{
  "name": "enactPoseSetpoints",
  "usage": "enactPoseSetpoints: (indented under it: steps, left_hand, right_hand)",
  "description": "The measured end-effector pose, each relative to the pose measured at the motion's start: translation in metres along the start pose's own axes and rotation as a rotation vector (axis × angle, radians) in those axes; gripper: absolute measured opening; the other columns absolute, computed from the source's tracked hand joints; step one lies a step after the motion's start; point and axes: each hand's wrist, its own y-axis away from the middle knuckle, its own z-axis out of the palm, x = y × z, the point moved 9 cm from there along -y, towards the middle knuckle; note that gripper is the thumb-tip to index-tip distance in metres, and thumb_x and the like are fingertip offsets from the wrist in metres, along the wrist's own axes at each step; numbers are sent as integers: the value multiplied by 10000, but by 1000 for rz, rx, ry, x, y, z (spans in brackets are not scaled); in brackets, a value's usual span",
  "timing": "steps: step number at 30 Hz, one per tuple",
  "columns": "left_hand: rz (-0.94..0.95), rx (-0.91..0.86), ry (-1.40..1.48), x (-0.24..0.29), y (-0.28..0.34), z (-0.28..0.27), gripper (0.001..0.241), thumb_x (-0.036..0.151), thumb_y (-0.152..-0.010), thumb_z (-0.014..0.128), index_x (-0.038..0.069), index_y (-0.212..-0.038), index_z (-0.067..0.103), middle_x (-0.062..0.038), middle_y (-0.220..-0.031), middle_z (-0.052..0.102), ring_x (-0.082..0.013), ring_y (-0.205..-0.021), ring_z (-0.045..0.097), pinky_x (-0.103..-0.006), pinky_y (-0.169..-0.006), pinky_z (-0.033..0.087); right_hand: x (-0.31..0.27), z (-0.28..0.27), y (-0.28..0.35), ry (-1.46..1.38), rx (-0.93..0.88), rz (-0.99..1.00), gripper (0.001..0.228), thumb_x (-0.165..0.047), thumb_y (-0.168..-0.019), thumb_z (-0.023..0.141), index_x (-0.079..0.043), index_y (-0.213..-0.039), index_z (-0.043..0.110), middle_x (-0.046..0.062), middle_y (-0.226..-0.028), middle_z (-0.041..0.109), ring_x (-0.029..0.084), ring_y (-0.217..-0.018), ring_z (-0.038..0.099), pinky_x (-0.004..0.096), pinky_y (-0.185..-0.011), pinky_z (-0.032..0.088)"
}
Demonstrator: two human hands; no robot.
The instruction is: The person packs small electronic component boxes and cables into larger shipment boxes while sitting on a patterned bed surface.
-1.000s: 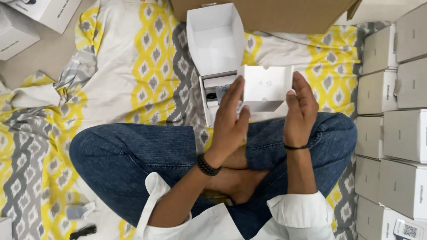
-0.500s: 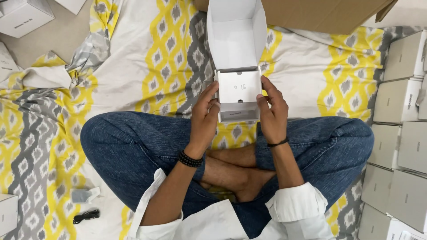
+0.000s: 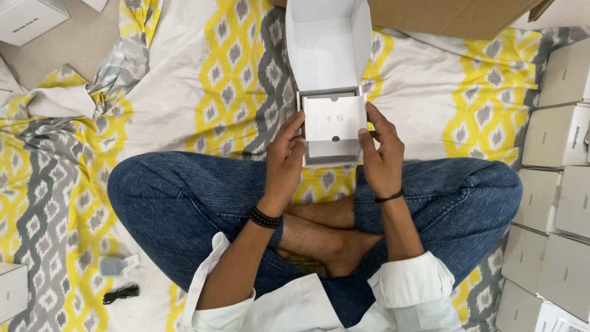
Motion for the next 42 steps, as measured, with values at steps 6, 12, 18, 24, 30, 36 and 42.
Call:
enactPoseSetpoints:
  steps: [6, 12, 18, 24, 30, 36, 42]
  left_hand:
    - [59, 51, -175, -1, -5, 0, 489, -25, -1000, 537, 46, -1483, 520, -151, -1557, 517, -196, -1271, 615, -314, -1045, 531]
    - [91, 78, -369, 15, -1, 0, 531, 9, -974, 636, 51, -1488, 507, -158, -1476, 583, -226, -1213, 677, -311, -973, 591]
    - [159, -66, -569, 19, -9, 3, 829, 3, -837, 749, 36, -1551, 329, -176, -1589, 383, -290, -1325, 547, -326, -979, 567]
    - [279, -104, -751, 21, -20, 0, 939, 88, -762, 850, 40, -1551, 343, -186, -1547, 442, -361, -1393, 453, -424, -1150, 404]
    - [216, -71, -784, 4, -24, -6, 885, 182, -762, 875, 76, -1511, 417, -161, -1488, 523, -349, -1378, 469, -448, -1151, 410]
    - [299, 42, -908, 16, -23, -8, 881, 190, -771, 861, 59, -1517, 411, -182, -1564, 407, -389, -1427, 393, -505, -1171, 354]
    - [306, 18, -1166, 15, -25, 14, 735, 209, -806, 843, 97, -1462, 530, -128, -1618, 337, -353, -1485, 310, -559, -1184, 311]
  right_hand:
    - [17, 8, -1, 242, -44, 58, 511, -28, -993, 572, -78, -1499, 517, 213, -1355, 623, 277, -1124, 652, 354, -875, 562]
    - [0, 14, 5, 419, -68, -202, 556, 32, -976, 554, 7, -1525, 472, 236, -1362, 630, 385, -1290, 562, 435, -1059, 493]
    - [5, 22, 3, 561, -123, -204, 567, 47, -944, 558, 64, -1502, 456, 222, -1445, 590, 386, -1318, 509, 424, -1079, 474]
    - [13, 25, 5, 631, -143, -206, 632, 81, -899, 552, 45, -1521, 444, 189, -1520, 543, 372, -1321, 500, 415, -1097, 465]
    - [17, 28, 4, 660, -163, -165, 669, 82, -868, 559, 10, -1525, 453, 156, -1565, 491, 362, -1298, 507, 409, -1078, 475]
    - [19, 31, 4, 754, -182, -104, 607, 70, -902, 556, -32, -1496, 488, 105, -1608, 455, 335, -1281, 522, 391, -1030, 518]
    - [8, 24, 5, 587, -131, -144, 735, 112, -821, 552, -48, -1529, 436, 206, -1572, 439, 392, -1356, 472, 444, -1069, 473]
